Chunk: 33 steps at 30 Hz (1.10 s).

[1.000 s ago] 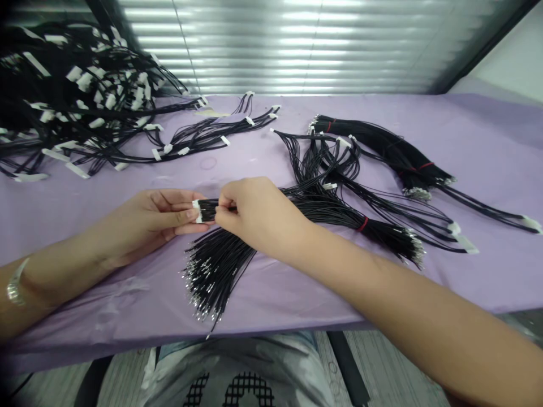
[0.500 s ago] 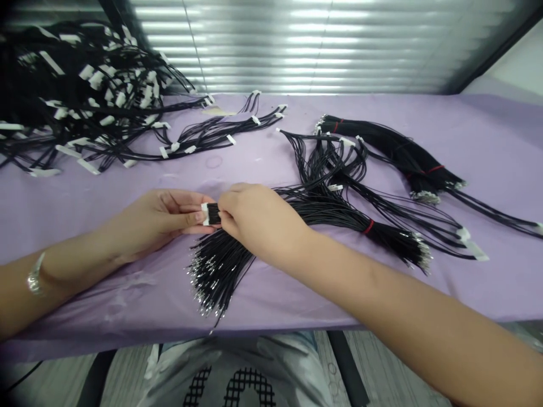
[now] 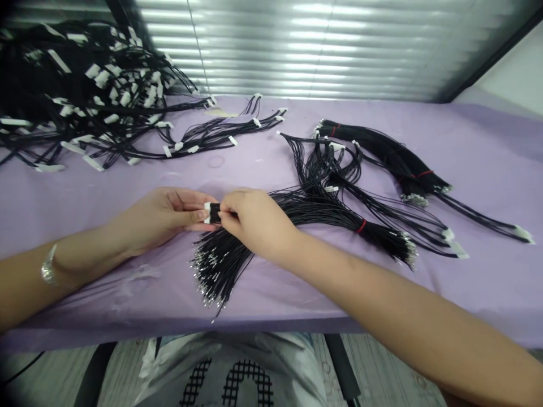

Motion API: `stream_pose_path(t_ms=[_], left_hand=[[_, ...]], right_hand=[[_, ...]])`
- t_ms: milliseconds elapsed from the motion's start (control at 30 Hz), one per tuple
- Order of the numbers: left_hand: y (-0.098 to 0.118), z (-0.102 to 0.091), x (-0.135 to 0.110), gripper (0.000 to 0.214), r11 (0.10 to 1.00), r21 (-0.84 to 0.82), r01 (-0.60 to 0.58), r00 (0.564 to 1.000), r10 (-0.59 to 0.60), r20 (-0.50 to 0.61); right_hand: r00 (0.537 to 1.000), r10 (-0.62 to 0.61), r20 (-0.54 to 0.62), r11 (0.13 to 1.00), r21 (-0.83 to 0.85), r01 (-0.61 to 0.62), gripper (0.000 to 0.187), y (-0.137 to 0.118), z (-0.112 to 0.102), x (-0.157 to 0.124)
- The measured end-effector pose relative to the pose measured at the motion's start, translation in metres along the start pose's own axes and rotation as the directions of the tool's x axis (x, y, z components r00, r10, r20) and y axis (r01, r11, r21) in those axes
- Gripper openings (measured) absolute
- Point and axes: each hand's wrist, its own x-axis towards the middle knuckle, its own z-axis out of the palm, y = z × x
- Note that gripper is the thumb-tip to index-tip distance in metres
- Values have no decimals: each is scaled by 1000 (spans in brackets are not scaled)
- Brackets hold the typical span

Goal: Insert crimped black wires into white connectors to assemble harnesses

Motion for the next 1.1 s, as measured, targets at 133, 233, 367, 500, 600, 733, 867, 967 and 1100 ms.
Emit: stream_pose_path(t_ms=[133,233,367,500,600,733,867,967,1100], left_hand=[[1,0,0,15,992,-120,-29,999,25,-38],[1,-2,2,15,972,-225,-68,995,51,-81],[1,-4,4,9,952,-293,-86,993,58,-105],[0,-4,4,7,954,-287,-84,991,50,-125],[1,-3,4,6,957,-278,-81,990,46,-133],[3,-2,4,8,961,-270,-67,989,29,-143],[3,-2,3,9,962,-267,-64,991,29,-132],[3,-3,3,10,964,-261,-61,994,34,-106],[3,-3,2,11,961,-266,-76,996,64,-54]], right_hand=[[979,-156,-131,953,-279,114,19,-12,-13,-6],[966,-219,-133,919,-361,159,22,-17,-21,-9],[973,-111,205,939,-300,170,19,-8,-20,-4],[935,-98,340,971,-171,164,13,2,-22,3],[910,-95,404,984,-98,146,6,1,-28,5],[852,-47,521,995,-47,84,2,-3,-35,6],[836,-65,545,995,-29,96,7,-6,-36,4],[883,-18,468,999,-17,30,6,-7,-35,2],[919,56,390,992,86,-97,14,-6,-32,2]])
